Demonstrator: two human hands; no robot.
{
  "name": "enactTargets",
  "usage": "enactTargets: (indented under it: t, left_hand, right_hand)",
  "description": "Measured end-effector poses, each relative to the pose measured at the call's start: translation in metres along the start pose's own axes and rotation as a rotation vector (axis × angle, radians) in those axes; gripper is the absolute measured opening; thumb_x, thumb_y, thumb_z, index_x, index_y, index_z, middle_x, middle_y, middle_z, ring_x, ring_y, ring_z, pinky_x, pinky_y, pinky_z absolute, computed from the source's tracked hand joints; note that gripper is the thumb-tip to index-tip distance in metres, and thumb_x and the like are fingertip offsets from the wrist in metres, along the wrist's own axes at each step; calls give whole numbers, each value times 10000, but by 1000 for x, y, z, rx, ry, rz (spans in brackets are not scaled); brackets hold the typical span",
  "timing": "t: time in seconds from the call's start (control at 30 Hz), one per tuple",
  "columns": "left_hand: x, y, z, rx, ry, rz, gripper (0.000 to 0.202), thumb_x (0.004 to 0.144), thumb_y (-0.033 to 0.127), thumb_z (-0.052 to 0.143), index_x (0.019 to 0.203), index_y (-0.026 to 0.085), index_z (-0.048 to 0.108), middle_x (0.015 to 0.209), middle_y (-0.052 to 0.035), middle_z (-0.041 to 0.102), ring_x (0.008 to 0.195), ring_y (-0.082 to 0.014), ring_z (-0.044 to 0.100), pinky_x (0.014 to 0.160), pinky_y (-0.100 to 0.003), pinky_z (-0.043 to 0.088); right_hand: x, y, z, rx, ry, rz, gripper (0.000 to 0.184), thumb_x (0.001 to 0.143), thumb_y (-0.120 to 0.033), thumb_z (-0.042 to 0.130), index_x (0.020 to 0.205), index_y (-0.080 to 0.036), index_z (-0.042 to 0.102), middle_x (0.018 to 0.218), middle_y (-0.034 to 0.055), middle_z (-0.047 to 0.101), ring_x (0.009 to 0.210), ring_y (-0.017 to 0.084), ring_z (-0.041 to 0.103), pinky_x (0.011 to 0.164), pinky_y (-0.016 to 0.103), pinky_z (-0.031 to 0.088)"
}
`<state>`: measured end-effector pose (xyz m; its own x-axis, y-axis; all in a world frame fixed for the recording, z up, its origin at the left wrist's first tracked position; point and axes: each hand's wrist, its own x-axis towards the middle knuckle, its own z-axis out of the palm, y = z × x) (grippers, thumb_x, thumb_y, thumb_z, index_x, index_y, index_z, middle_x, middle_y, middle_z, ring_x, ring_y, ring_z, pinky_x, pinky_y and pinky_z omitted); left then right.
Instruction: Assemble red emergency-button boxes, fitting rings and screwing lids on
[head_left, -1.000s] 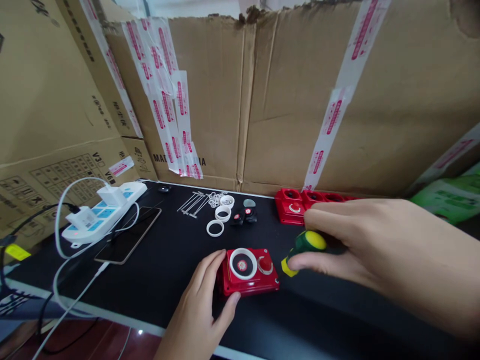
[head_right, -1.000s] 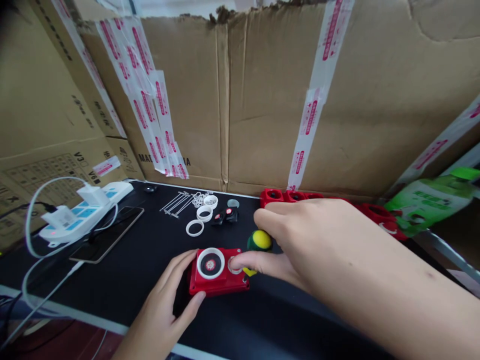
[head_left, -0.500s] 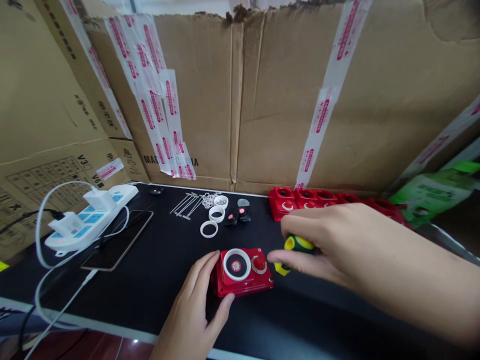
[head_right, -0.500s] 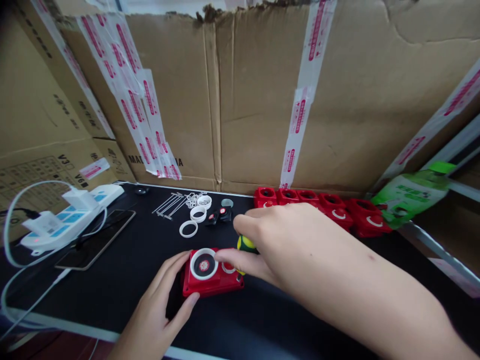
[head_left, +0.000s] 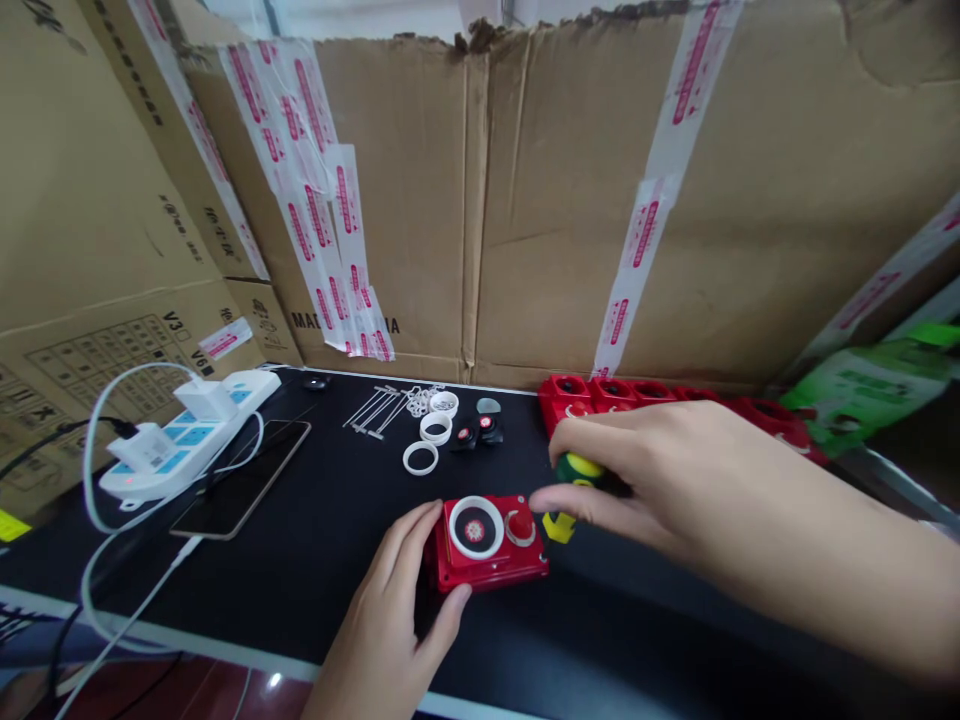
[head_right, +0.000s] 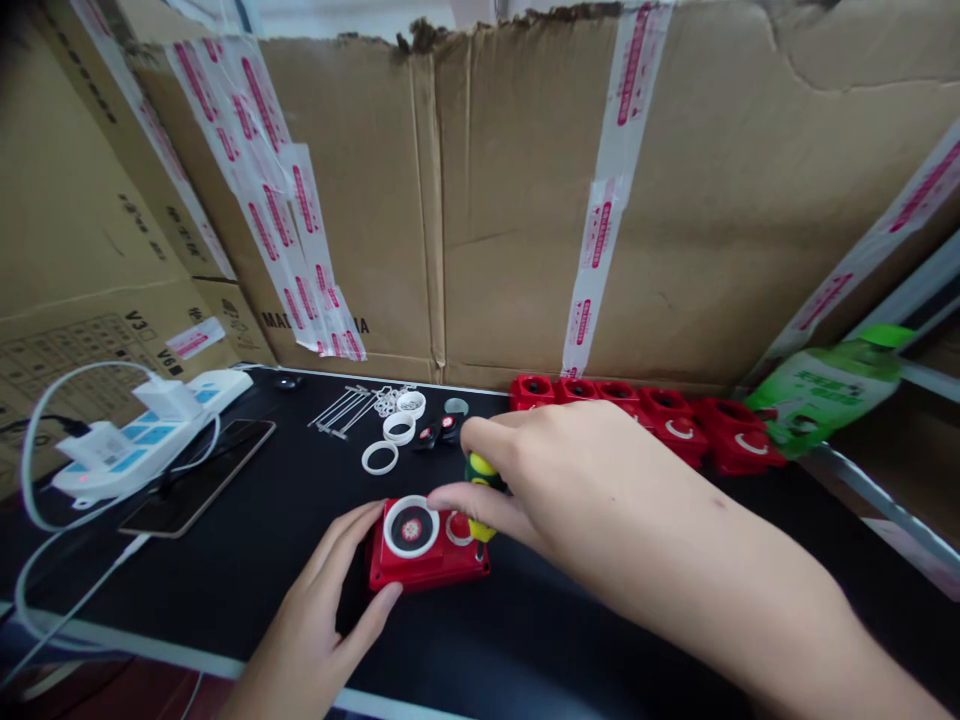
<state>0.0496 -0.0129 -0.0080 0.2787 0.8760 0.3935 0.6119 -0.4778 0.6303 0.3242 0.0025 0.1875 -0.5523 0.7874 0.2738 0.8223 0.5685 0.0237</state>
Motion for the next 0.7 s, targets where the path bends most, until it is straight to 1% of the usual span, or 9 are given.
enactTargets:
  t: [0.1, 0.17, 0.23, 0.33, 0.43, 0.53, 0.6, 0.63, 0.7]
  left_hand:
    - [1, 2, -1, 2, 11, 2, 555, 1055, 297, 589, 1588, 303, 432, 1556, -137, 578, 1410, -327, 634, 1129, -496, 603]
    - [0, 1, 0, -1, 20, 3, 555, 1051, 299, 595, 1584, 304, 440, 1552, -134, 584, 1404, -326, 640, 1122, -491, 609]
    - [0, 0, 2, -6, 25, 2, 562, 1052, 305, 597, 1590, 310, 435, 1555, -132, 584, 1406, -326, 639, 1121, -486, 609]
    - [-2, -2, 4, -7, 19, 1, 572, 1063, 313, 587, 1608, 318, 413, 1569, -134, 570, 1424, -326, 623, 1132, -491, 600]
    - [-3, -4, 5, 1, 13, 1, 577, 1072, 313, 571, 1621, 316, 394, 1583, -141, 553, 1436, -332, 610, 1141, -509, 592]
    - [-3, -4, 5, 9, 14, -8, 586, 1077, 301, 549, 1637, 314, 379, 1602, -145, 531, 1451, -337, 594, 1148, -522, 584]
    - [-3, -4, 5, 13, 19, -9, 591, 1077, 293, 543, 1643, 310, 373, 1610, -150, 522, 1458, -340, 587, 1150, -525, 582]
    - [-3, -4, 5, 15, 16, -5, 596, 1076, 289, 545, 1645, 306, 369, 1610, -153, 520, 1460, -341, 585, 1151, -525, 582]
    - [-3, -4, 5, 18, 15, 6, 605, 1069, 278, 554, 1645, 299, 369, 1603, -159, 527, 1460, -341, 587, 1151, -520, 583]
  right_hand:
    - [-3, 3, -1, 26, -16, -4, 443, 1054, -663, 551, 1132, -246, 675, 1053, 67, 761, 770, 241, 731, 629, 350, 495]
    - [-5, 7, -8, 131, -40, -74, 362, 1075, -516, 602, 1355, -287, 621, 1328, 75, 710, 1001, 249, 754, 777, 347, 561]
    - [-5, 11, -16, 272, -131, -148, 251, 1089, -316, 585, 1335, -330, 637, 1379, 28, 682, 1119, 211, 728, 874, 301, 564]
    - [1, 10, -19, 338, -205, -179, 193, 1065, -189, 581, 1143, -326, 693, 1244, -4, 707, 1032, 178, 718, 821, 269, 542]
    - [7, 6, -7, 175, -143, -105, 93, 1077, -308, 602, 1025, -274, 672, 1069, 29, 721, 839, 207, 706, 709, 324, 499]
    - [9, 3, 6, -4, -78, 4, 299, 1087, -508, 565, 954, -252, 642, 860, 41, 713, 700, 242, 692, 634, 357, 442]
    - [6, 5, 8, -23, -76, 49, 394, 1063, -613, 560, 919, -255, 640, 779, 33, 706, 639, 245, 683, 601, 356, 422]
    - [4, 8, 6, 5, -75, 56, 403, 1045, -643, 578, 946, -261, 656, 803, 33, 724, 650, 246, 693, 605, 355, 438]
    - [-1, 12, -3, 120, -84, 8, 336, 1030, -608, 635, 1122, -289, 687, 1012, 41, 778, 800, 255, 749, 691, 359, 521]
